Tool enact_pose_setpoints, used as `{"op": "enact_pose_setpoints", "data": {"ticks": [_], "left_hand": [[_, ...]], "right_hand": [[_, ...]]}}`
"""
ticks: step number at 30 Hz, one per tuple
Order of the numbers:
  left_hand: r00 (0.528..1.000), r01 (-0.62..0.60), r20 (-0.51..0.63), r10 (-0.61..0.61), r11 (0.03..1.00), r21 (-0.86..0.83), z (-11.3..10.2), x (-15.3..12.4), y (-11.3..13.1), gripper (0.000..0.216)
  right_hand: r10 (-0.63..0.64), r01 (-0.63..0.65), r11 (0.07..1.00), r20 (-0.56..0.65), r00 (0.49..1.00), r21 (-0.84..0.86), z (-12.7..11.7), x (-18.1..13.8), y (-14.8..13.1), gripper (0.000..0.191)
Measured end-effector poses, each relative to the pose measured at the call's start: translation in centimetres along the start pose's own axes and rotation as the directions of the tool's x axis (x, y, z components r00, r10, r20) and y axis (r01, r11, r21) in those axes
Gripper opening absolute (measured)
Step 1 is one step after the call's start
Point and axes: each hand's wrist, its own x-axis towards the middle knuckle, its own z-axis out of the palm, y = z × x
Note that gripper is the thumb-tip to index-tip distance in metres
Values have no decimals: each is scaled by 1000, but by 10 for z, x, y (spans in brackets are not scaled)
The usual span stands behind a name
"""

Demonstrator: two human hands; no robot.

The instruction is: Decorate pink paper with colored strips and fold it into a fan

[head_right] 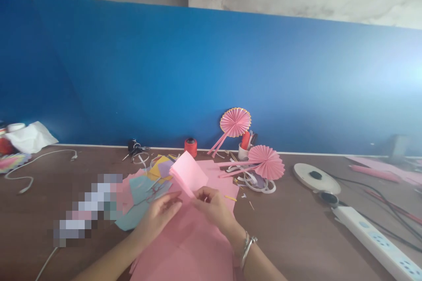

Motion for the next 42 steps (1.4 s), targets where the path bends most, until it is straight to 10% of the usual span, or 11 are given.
{"op": "enact_pose_setpoints", "data": {"ticks": [4,9,15,22,26,35,42], "left_hand": [[998,-59,-9,58,985,-164,3,0,3,30],[978,-94,-186,97,995,27,0,-2,-1,27],[817,-357,-189,545,734,578,-14,-1,0,23],[603,-495,78,794,295,817,-15,-10,15,34],[564,-500,102,819,240,832,-14,-11,20,36],[894,-406,260,366,414,815,-2,2,-2,21],[959,-284,230,168,616,735,-14,-3,-2,22]], "right_hand": [[-62,73,981,65,996,-179,16,-9,-6,5],[-245,256,899,76,966,-356,21,-16,-8,11],[-811,498,411,-57,582,-763,15,-29,-18,22],[-884,510,189,80,460,-839,14,-40,-21,43],[-784,494,238,135,605,-836,10,-37,-24,34],[-363,387,407,242,900,-827,-1,-7,-3,20],[-145,244,640,196,970,-729,-12,-9,1,28]]}}
